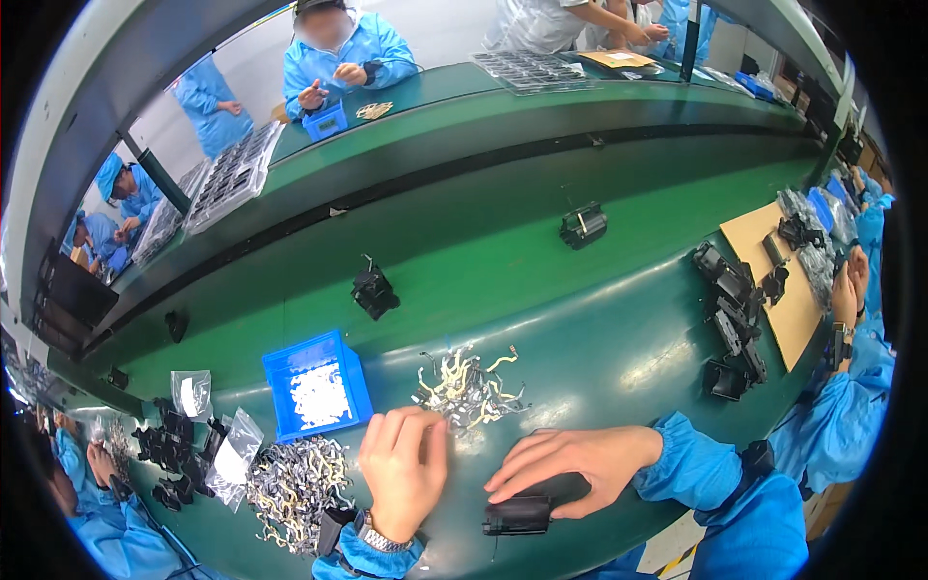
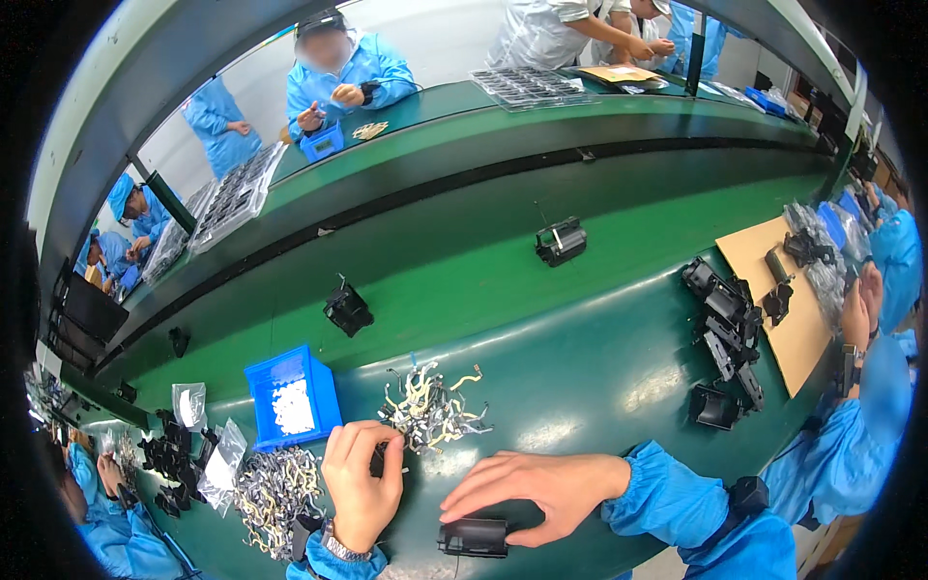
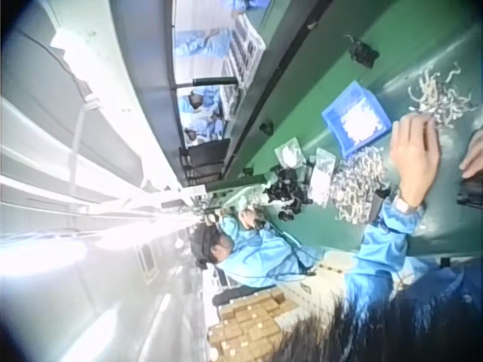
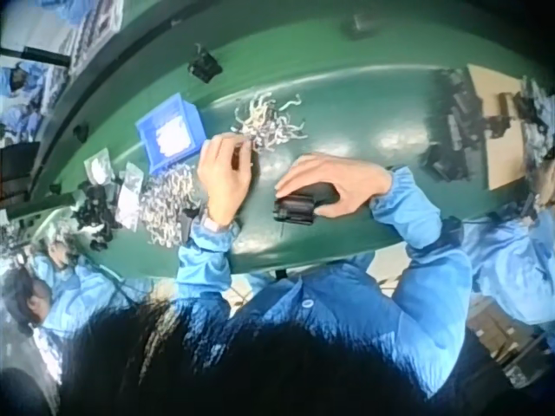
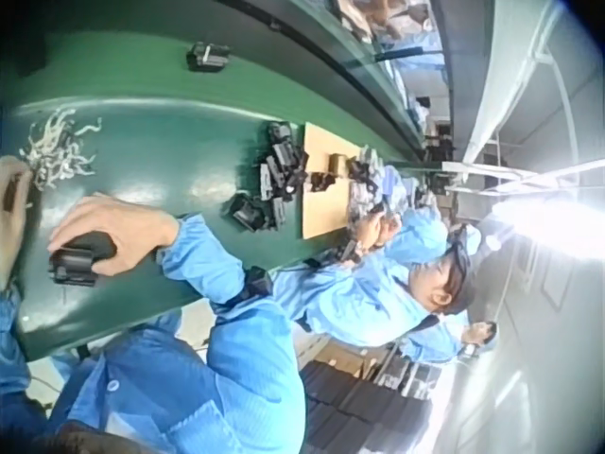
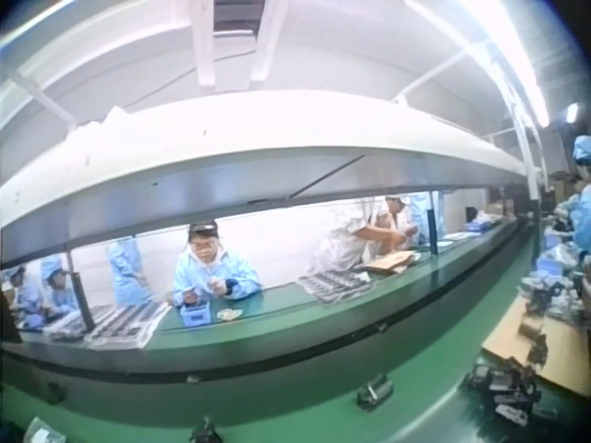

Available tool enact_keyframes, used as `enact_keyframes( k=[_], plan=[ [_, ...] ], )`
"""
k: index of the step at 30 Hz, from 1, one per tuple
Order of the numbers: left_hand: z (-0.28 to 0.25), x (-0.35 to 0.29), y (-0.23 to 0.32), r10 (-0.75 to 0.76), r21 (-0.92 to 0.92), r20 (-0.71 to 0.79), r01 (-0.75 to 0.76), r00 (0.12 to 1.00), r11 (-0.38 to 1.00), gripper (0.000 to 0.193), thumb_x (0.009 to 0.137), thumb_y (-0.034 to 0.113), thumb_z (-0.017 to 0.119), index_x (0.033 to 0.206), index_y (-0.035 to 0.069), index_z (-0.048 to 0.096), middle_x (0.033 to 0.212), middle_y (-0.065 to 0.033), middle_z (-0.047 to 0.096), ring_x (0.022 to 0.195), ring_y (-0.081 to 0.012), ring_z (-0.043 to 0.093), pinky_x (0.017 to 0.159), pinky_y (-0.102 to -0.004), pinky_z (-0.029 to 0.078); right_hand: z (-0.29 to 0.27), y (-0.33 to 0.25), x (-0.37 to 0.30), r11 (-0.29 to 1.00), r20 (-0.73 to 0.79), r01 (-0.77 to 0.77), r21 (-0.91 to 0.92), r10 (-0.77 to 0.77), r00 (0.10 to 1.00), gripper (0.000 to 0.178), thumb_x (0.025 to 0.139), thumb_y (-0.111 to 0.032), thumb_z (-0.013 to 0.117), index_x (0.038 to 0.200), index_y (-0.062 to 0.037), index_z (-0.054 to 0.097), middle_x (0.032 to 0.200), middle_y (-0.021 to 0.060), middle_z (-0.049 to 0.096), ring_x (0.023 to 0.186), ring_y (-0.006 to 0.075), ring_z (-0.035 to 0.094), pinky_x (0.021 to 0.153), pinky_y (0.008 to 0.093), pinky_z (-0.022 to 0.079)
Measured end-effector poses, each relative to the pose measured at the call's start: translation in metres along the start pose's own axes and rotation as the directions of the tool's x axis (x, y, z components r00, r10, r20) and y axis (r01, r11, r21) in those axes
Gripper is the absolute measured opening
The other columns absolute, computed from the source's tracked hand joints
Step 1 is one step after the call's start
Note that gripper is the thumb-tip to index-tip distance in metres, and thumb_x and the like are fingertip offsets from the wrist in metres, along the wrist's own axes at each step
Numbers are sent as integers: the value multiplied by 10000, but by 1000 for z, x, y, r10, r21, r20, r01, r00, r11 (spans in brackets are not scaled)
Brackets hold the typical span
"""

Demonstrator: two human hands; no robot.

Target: Assembling small plastic and metal components at a factory workbench.

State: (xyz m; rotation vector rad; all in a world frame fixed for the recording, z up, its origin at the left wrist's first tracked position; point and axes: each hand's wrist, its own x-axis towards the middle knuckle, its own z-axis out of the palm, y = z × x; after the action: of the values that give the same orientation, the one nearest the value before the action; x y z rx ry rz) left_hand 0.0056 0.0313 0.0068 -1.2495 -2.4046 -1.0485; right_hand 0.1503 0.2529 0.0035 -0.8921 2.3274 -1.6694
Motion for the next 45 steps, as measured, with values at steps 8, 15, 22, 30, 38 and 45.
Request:
enact_keyframes(
  k=[8, 15, 22, 30, 38, 45],
  plan=[
    [-1, -9, 4, 101, -119, 70, -92, 992, 989, 131, 875, -30, 748, 956, 66, 710, 932, -88, 699, 823, -313, 628, 737, -424, 466, 16, -6, 7, 947, -543, -317, -57, 237, 806, 512, 904, -213, 836, 1371, -76, 680, 1290, 129, 707, 1154, 336, 678, 1003, 434, 557],
    [0, -9, 12, 261, -166, 156, -235, 953, 958, 241, 805, 52, 838, 1027, 100, 758, 970, -43, 691, 855, -279, 628, 754, -400, 455, 26, 1, 15, 900, -591, -267, -345, 13, 806, 155, 933, -103, 805, 1075, -53, 770, 935, 75, 738, 879, 252, 712, 763, 399, 572],
    [-4, -14, 19, 343, -154, -58, -348, 937, 925, 248, 696, 123, 934, 917, 133, 822, 868, 6, 694, 798, -233, 648, 718, -375, 499, 36, 5, 13, 912, -660, -358, 201, 396, 638, 154, 972, -66, 789, 1110, -10, 754, 940, 61, 756, 860, 124, 722, 758, 299, 593],
    [9, -24, 18, 185, -210, -7, -182, 983, 960, 197, 745, 75, 921, 907, 92, 810, 878, -36, 755, 773, -236, 709, 662, -343, 564, 47, 4, 15, 939, -710, -129, 320, 328, 623, 255, 978, 4, 769, 1213, 38, 677, 1086, 87, 750, 982, 120, 725, 913, 294, 609],
    [5, -21, 23, 76, -327, 84, -44, 994, 944, 155, 789, 66, 900, 911, 55, 807, 866, -67, 802, 691, -235, 751, 640, -333, 574, 46, 6, 15, 942, -694, -75, 326, 293, 658, 244, 971, 34, 756, 1201, 39, 672, 1098, 96, 743, 1021, 131, 732, 938, 302, 612],
    [7, -26, 22, 49, -386, 44, -28, 998, 922, 136, 816, 52, 877, 930, 45, 802, 875, -69, 815, 633, -192, 743, 573, -290, 563, 47, 3, 15, 946, -700, -101, 308, 298, 650, 223, 956, 12, 784, 1156, 27, 688, 1079, 77, 755, 1005, 123, 748, 915, 292, 620]
  ],
)
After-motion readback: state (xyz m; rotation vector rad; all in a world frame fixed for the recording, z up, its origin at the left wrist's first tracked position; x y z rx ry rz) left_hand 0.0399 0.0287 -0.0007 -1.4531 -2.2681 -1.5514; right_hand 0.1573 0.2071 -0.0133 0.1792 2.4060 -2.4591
